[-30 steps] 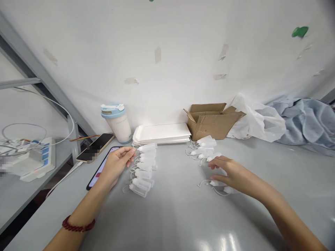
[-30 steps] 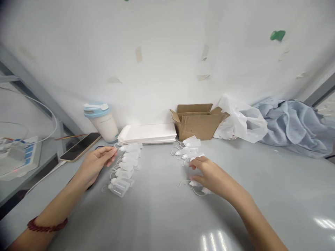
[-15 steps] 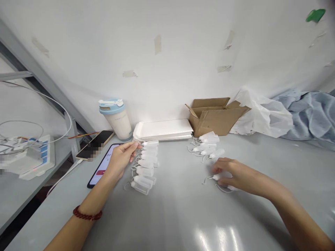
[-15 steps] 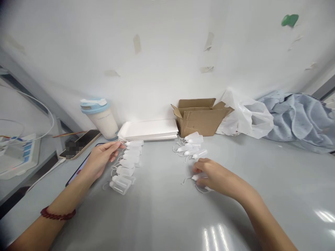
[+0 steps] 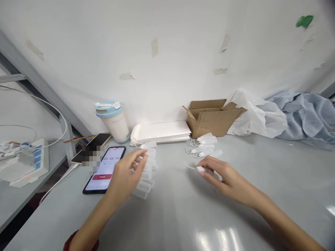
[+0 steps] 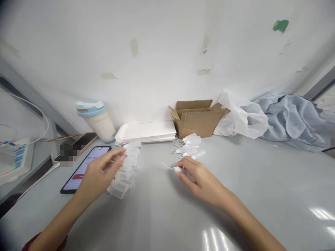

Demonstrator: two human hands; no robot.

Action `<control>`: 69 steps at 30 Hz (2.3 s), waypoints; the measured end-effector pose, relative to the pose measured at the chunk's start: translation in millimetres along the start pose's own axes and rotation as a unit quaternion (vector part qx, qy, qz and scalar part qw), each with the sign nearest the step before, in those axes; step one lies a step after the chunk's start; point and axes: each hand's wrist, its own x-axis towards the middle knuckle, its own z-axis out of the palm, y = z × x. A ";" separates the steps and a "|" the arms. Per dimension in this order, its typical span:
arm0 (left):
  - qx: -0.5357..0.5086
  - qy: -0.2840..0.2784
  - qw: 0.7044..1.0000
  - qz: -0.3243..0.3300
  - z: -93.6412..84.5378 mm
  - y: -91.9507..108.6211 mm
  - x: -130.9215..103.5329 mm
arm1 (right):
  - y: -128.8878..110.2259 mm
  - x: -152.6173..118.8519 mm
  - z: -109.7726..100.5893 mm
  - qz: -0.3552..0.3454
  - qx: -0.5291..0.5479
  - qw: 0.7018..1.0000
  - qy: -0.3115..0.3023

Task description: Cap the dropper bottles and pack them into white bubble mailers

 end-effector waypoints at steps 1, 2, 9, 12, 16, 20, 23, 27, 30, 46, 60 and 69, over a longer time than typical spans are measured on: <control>-0.018 -0.050 0.998 0.012 4.2 6.5 -6.2 | -4.6 0.1 4.0 -0.008 0.018 1.000 0.000; -0.033 -0.103 0.994 0.028 8.5 12.3 -12.3 | -8.8 0.0 7.9 -0.017 0.036 0.999 -0.004; -0.057 -0.248 0.963 0.086 26.2 29.1 -31.5 | -20.5 -2.1 22.9 -0.037 0.111 0.993 -0.023; -0.054 -0.236 0.967 0.081 27.2 30.9 -31.3 | -19.7 -1.5 24.0 -0.028 0.122 0.992 -0.027; -0.081 -0.226 0.965 0.106 30.0 32.1 -33.3 | -20.9 -2.2 26.6 -0.033 0.146 0.988 -0.038; -0.108 -0.222 0.961 0.127 34.2 30.6 -36.8 | -24.3 -4.3 29.9 -0.050 0.166 0.984 -0.050; -0.123 -0.232 0.957 0.123 35.6 29.7 -38.6 | -25.0 -4.9 31.4 -0.057 0.171 0.982 -0.046; -0.130 -0.238 0.957 0.099 35.2 30.3 -39.5 | -24.5 -4.7 30.7 -0.060 0.176 0.982 -0.041; -0.145 -0.246 0.957 0.056 35.1 30.5 -39.1 | -25.0 -4.3 28.9 -0.059 0.176 0.982 -0.036; -0.279 -0.290 0.914 -0.058 35.1 33.1 -35.9 | -29.3 -5.9 26.3 -0.045 0.184 0.981 -0.047; -0.113 -0.228 0.963 0.091 42.6 30.2 -46.5 | -23.8 -7.2 41.6 -0.079 0.148 0.985 -0.031; -0.103 -0.214 0.966 0.103 46.6 26.5 -46.7 | -22.0 -4.8 48.7 -0.103 0.137 0.985 -0.004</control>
